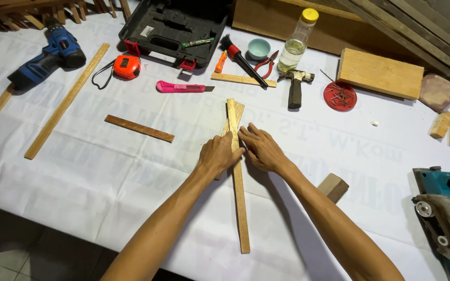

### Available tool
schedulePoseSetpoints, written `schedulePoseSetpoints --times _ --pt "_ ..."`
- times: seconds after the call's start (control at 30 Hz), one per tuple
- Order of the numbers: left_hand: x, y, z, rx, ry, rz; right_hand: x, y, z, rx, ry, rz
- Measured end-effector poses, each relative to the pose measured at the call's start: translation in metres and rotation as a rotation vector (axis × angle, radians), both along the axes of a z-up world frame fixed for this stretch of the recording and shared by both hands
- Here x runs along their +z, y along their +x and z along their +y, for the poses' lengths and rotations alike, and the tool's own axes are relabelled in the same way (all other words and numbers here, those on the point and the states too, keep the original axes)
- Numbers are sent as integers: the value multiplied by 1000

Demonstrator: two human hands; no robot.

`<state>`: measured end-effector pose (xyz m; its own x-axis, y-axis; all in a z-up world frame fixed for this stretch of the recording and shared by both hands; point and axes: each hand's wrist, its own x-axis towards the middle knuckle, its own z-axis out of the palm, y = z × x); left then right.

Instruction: Preparing and assembling wooden slats by marking with a knife and sanding.

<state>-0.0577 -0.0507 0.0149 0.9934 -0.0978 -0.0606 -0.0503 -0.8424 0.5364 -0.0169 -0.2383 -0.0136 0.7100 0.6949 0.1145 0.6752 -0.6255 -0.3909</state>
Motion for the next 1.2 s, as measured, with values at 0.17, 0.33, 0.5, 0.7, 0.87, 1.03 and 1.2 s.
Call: schedulePoseSetpoints --times 0.17,0.33,0.5,0.7,0.87,1.03,1.2 --pt "21 -6 -6 19 -10 32 -2 0 -1 11 -4 -26" --pt "13 2 -1 97 -162 126 7 0 5 26 86 45" --pt "49 -3 9 162 -633 242 30 -5 8 24 157 8" --pt "56 -8 13 141 -699 242 41 -6 11 23 179 0" --pt "29 -10 19 115 -940 315 45 -11 11 39 212 17" --pt "25 -16 16 117 -990 376 48 -17 9 68 235 10" --pt "22 -15 2 135 -975 293 88 -39 12 -94 207 187"
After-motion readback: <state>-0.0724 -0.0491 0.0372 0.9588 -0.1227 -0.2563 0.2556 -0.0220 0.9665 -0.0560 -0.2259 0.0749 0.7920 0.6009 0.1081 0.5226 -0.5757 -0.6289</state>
